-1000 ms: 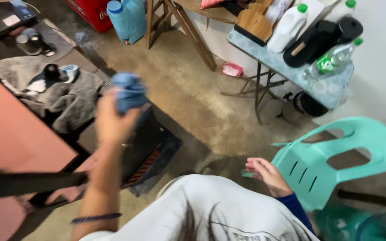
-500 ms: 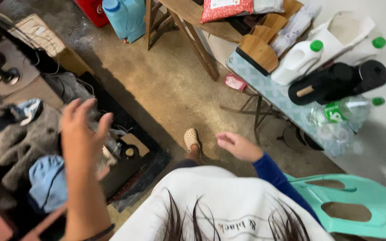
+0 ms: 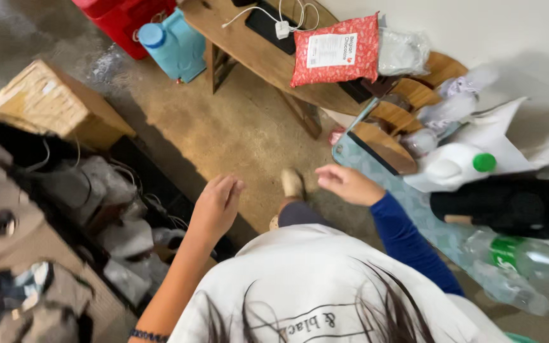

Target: The person cleans a rubber tamping mat and scale using a cloth and reorganizes coffee station items such as jars and menus on a counter.

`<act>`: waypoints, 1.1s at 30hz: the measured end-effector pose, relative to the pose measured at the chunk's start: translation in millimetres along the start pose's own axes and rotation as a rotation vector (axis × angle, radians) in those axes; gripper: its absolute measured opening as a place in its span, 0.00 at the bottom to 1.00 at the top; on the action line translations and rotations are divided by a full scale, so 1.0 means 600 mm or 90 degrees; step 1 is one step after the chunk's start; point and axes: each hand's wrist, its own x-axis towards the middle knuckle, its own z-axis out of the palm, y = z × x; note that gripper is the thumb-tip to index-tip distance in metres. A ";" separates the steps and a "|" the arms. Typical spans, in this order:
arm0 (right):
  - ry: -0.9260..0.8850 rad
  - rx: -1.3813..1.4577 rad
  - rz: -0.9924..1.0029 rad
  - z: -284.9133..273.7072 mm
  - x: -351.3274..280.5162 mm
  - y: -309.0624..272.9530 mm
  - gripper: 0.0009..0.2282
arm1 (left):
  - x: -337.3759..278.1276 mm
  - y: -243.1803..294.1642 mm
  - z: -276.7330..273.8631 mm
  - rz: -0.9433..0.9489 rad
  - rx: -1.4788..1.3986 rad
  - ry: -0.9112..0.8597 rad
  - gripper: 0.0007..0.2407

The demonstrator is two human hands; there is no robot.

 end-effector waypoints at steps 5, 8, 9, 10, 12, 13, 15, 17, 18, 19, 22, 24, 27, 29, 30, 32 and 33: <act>0.118 0.063 -0.044 -0.119 0.212 0.070 0.15 | 0.169 -0.070 0.006 -0.067 0.005 -0.116 0.12; 0.205 0.092 -0.119 -0.189 0.364 0.116 0.13 | 0.275 -0.100 0.003 -0.097 -0.001 -0.173 0.13; 0.244 0.078 -0.131 -0.220 0.425 0.128 0.11 | 0.321 -0.107 0.004 -0.090 -0.015 -0.178 0.13; 0.273 0.037 -0.161 -0.242 0.488 0.137 0.10 | 0.364 -0.112 0.004 -0.086 -0.017 -0.178 0.13; 0.295 -0.021 -0.179 -0.262 0.620 0.147 0.10 | 0.443 -0.122 0.005 -0.076 0.018 -0.211 0.13; 0.290 -0.035 -0.165 -0.270 0.682 0.149 0.11 | 0.487 -0.131 0.006 -0.073 0.018 -0.206 0.13; 0.253 -0.177 -0.084 -0.267 0.776 0.158 0.08 | 0.543 -0.145 0.006 -0.086 -0.016 -0.234 0.15; 0.248 -0.267 -0.081 -0.262 0.842 0.163 0.10 | 0.595 -0.163 0.008 -0.066 -0.022 -0.195 0.13; 0.255 -0.362 -0.089 -0.258 0.867 0.163 0.13 | 0.614 -0.171 0.009 -0.033 -0.023 -0.149 0.12; 0.254 -0.367 -0.101 -0.262 0.895 0.161 0.13 | 0.640 -0.178 0.010 -0.034 -0.022 -0.136 0.12; 0.172 -0.425 0.038 -0.264 0.937 0.160 0.19 | 0.689 -0.211 0.016 -0.181 -0.088 -0.238 0.13; 0.122 -0.464 0.070 -0.260 0.937 0.159 0.05 | 0.697 -0.243 0.019 -0.069 -0.059 -0.239 0.10; 0.182 -0.457 -0.117 -0.297 0.926 0.142 0.08 | 0.706 -0.273 0.009 -0.113 -0.120 -0.231 0.10; 0.174 -0.468 -0.166 -0.324 0.909 0.108 0.11 | 0.719 -0.286 -0.009 -0.112 -0.108 -0.205 0.10; 0.117 -0.497 -0.120 -0.341 0.901 0.069 0.11 | 0.717 -0.287 -0.016 -0.110 -0.099 -0.189 0.10; 0.084 -0.457 -0.143 -0.365 0.865 -0.018 0.12 | 0.715 -0.280 -0.028 -0.124 -0.064 -0.164 0.12; 0.034 -0.449 -0.137 -0.366 0.862 -0.066 0.11 | 0.716 -0.278 -0.036 -0.125 -0.022 -0.137 0.15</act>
